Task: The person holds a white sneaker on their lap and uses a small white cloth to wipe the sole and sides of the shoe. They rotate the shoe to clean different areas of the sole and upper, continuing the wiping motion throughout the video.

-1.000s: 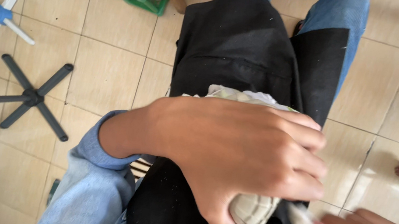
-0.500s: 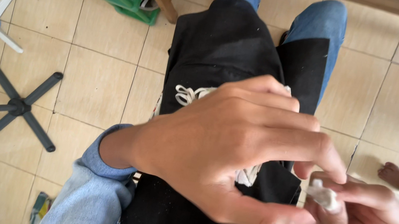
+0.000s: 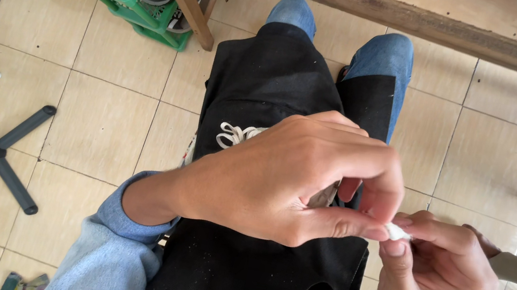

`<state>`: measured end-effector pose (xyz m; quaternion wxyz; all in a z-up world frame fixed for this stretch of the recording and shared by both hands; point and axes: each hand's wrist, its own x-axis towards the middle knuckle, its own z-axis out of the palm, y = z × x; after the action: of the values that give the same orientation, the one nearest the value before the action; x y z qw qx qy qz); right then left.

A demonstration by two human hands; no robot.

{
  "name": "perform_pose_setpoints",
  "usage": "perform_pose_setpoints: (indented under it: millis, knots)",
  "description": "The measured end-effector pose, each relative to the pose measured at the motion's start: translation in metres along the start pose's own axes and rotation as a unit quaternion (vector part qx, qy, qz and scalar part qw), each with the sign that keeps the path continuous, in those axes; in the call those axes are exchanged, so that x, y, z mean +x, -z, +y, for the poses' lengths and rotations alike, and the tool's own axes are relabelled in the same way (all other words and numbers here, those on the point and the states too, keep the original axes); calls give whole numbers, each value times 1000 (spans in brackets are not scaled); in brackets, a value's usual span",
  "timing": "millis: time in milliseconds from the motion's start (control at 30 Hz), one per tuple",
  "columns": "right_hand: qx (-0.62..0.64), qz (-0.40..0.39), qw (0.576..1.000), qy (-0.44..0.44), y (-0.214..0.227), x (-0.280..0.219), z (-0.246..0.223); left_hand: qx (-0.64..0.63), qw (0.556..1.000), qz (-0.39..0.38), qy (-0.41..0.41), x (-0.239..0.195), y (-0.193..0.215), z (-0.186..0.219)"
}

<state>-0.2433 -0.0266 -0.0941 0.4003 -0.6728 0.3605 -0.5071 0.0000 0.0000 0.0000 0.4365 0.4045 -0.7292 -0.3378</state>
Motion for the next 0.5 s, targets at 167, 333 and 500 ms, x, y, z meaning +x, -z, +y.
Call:
perform_pose_setpoints:
  millis: [167,333,500]
  knots:
    - [0,18,1000,-4,4,2,9,12,1000,-11,-4,-2,2,-2]
    - [-37,-31,999,4,-1,15,-8,-12,999,28,8,-1,-1,0]
    - [52,-79,995,-38,1,22,4,5,997,73,9,-3,-4,-5]
